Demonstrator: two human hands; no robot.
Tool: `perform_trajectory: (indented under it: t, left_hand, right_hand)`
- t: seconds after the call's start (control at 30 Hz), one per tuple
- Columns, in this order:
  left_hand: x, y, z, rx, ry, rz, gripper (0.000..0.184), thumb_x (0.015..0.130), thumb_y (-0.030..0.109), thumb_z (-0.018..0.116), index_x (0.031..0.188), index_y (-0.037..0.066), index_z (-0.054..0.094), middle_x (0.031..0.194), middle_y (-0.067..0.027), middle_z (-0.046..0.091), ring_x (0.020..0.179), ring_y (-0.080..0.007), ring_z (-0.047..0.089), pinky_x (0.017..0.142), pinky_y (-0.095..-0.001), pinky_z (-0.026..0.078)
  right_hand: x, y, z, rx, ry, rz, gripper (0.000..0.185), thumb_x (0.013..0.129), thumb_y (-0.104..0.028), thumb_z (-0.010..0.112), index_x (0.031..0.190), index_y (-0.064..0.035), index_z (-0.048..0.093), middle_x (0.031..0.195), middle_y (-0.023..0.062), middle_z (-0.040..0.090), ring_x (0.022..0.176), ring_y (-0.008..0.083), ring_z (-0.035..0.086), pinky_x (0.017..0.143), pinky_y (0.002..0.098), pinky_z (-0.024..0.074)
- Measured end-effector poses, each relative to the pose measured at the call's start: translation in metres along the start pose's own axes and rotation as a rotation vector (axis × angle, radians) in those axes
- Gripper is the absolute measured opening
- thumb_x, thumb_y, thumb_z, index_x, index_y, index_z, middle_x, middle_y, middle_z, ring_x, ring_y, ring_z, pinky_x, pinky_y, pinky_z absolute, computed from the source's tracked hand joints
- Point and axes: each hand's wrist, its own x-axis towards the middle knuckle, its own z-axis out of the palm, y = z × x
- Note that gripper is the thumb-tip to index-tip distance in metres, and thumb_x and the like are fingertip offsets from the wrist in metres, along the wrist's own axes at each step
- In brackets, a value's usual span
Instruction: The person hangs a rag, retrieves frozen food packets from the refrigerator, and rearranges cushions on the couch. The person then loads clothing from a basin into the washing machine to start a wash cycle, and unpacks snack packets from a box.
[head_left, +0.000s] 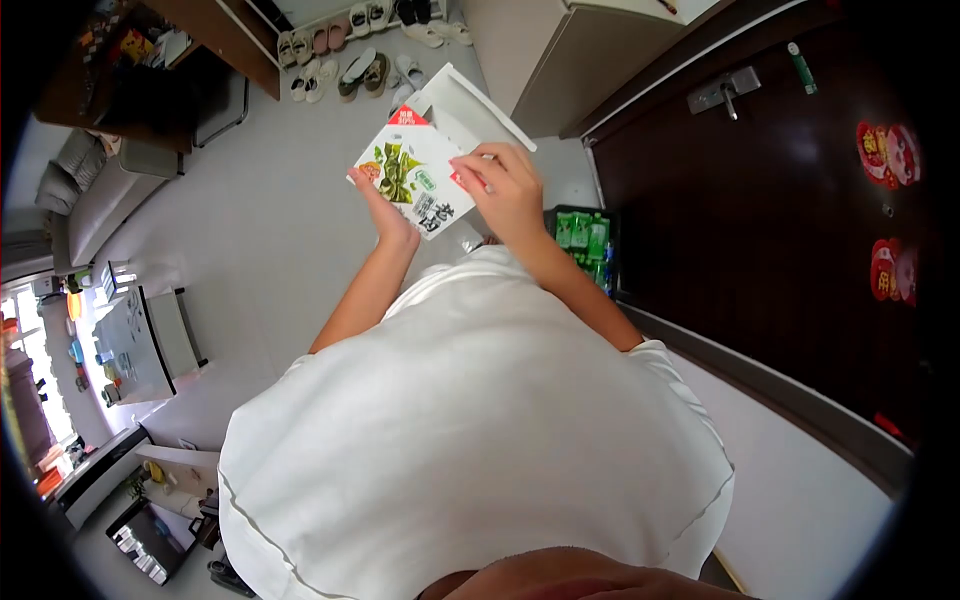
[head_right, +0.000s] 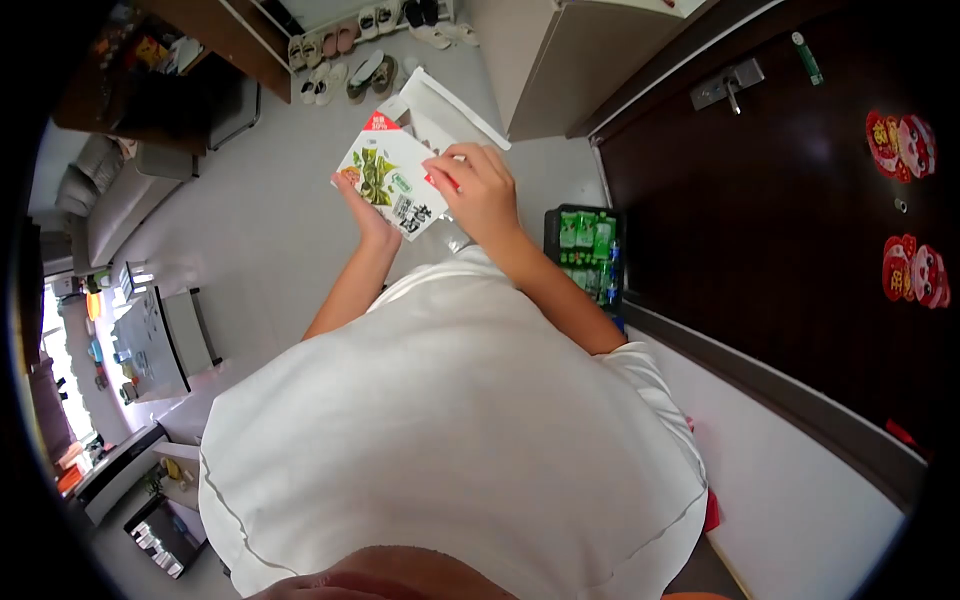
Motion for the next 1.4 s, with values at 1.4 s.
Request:
perform_trajectory:
  t: [1.4]
  left_hand:
    - [-0.012,0.059,-0.042,-0.006,-0.622,-0.316,0.076,0.104,0.070,0.034,0.145,0.008,0.050,0.140,-0.0065,0.060,0.124,-0.0235,0.060,0.106,-0.0376,0.047]
  right_hand:
    - [-0.058,0.008,-0.134,-0.624,0.426,0.427,0.011,0.081,-0.018,0.083,0.091,-0.0118,0.083,0.091,0.0084,0.072,0.086,0.0268,0.065,0.077,0.0367,0.0526]
